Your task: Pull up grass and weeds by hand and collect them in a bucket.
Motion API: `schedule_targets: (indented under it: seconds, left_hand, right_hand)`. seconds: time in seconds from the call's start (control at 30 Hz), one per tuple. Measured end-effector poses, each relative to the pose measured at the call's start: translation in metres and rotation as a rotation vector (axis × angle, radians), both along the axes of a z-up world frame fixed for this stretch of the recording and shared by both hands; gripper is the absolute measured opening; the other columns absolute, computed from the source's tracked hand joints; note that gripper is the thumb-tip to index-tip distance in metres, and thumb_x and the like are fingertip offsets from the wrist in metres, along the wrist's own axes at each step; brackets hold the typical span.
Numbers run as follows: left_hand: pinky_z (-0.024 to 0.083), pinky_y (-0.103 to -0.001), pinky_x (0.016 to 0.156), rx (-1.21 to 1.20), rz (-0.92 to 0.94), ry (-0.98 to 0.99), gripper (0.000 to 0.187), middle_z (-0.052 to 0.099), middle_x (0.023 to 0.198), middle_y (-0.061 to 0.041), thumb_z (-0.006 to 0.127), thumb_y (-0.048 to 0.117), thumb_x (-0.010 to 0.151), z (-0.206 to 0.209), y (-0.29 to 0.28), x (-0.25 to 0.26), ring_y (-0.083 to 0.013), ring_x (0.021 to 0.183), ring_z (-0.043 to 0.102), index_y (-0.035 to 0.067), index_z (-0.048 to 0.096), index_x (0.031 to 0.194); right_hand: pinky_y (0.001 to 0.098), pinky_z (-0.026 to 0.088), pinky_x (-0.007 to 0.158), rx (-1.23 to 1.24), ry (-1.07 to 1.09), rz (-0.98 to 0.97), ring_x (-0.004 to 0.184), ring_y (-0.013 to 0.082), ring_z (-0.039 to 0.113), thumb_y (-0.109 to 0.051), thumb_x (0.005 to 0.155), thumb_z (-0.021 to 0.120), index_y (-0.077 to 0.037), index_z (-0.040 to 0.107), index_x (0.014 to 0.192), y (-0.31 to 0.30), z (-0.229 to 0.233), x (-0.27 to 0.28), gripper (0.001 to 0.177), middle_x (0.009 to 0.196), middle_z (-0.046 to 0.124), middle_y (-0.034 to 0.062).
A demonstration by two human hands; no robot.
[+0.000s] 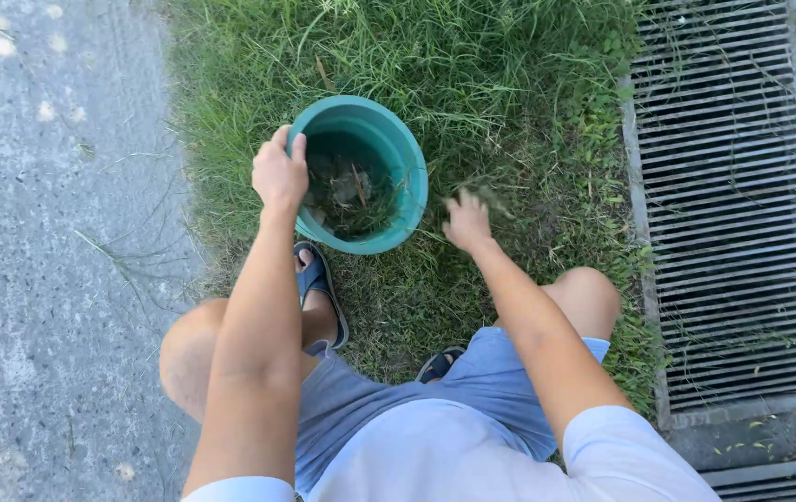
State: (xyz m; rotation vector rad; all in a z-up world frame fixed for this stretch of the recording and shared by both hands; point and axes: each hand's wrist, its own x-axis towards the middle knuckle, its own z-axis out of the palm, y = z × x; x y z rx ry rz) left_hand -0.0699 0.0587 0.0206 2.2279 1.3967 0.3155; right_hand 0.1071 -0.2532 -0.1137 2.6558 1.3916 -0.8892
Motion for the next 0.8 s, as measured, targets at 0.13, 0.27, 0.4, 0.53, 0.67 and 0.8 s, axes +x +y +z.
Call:
schedule_targets:
  seconds: [0.13,0.27,0.4,0.53,0.67,0.8]
  left_hand:
    - [0.055,-0.050,0.082,0.001,-0.010,-0.018,0.035,0.071,0.107,-0.014,0.061,0.042,0.102,-0.005,-0.028,0.000,-0.0371,0.098,0.070,0.022,0.069,0.129]
    - [0.055,-0.049,0.079,-0.003,-0.079,-0.047,0.035,0.070,0.107,-0.013,0.061,0.041,0.100,0.012,-0.041,0.016,-0.0358,0.095,0.070,0.022,0.069,0.128]
    - [0.056,-0.049,0.078,0.004,-0.205,-0.080,0.033,0.070,0.107,-0.012,0.061,0.040,0.100,0.035,-0.054,0.041,-0.0354,0.093,0.071,0.021,0.069,0.127]
    - [0.058,-0.047,0.073,0.075,-0.236,-0.133,0.032,0.071,0.107,-0.011,0.062,0.039,0.101,-0.004,-0.085,0.056,-0.0346,0.088,0.072,0.022,0.069,0.126]
    - [0.057,-0.047,0.062,0.107,-0.228,-0.111,0.029,0.071,0.109,-0.010,0.062,0.039,0.101,-0.002,-0.115,0.071,-0.0358,0.077,0.072,0.023,0.068,0.124]
    - [0.056,-0.048,0.056,0.153,-0.236,-0.097,0.029,0.070,0.111,-0.012,0.061,0.038,0.100,0.005,-0.113,0.093,-0.0365,0.071,0.071,0.023,0.067,0.124]
  right_hand:
    - [0.0560,0.028,0.113,-0.208,-0.213,-0.167,0.137,0.0386,0.044,-0.050,0.093,0.067,-0.002,0.033,0.152,0.007,-0.033,0.022,0.084,0.157,0.034,0.0258]
    - [0.0545,0.026,0.118,-0.352,-0.172,-0.353,0.139,0.0377,0.048,-0.050,0.095,0.065,-0.004,0.025,0.159,0.005,-0.083,0.040,0.089,0.159,0.036,0.0242]
    - [0.0508,0.040,0.107,-0.387,-0.251,-0.353,0.127,0.0342,0.061,-0.032,0.096,0.060,-0.004,0.042,0.148,-0.008,-0.119,0.055,0.062,0.148,0.052,0.0206]
    - [0.0484,0.054,0.096,-0.340,-0.196,-0.384,0.119,0.0310,0.070,-0.020,0.102,0.056,-0.007,0.063,0.135,-0.014,-0.139,0.073,0.036,0.129,0.072,0.0138]
    - [0.0468,0.058,0.088,-0.293,-0.134,-0.374,0.111,0.0346,0.072,-0.026,0.096,0.060,-0.010,0.073,0.119,-0.030,-0.121,0.076,0.031,0.120,0.074,0.0162]
    - [0.0513,0.056,0.091,-0.186,-0.011,-0.502,0.109,0.0397,0.069,-0.042,0.104,0.052,-0.015,0.074,0.114,-0.012,-0.080,0.074,0.036,0.116,0.073,0.0184]
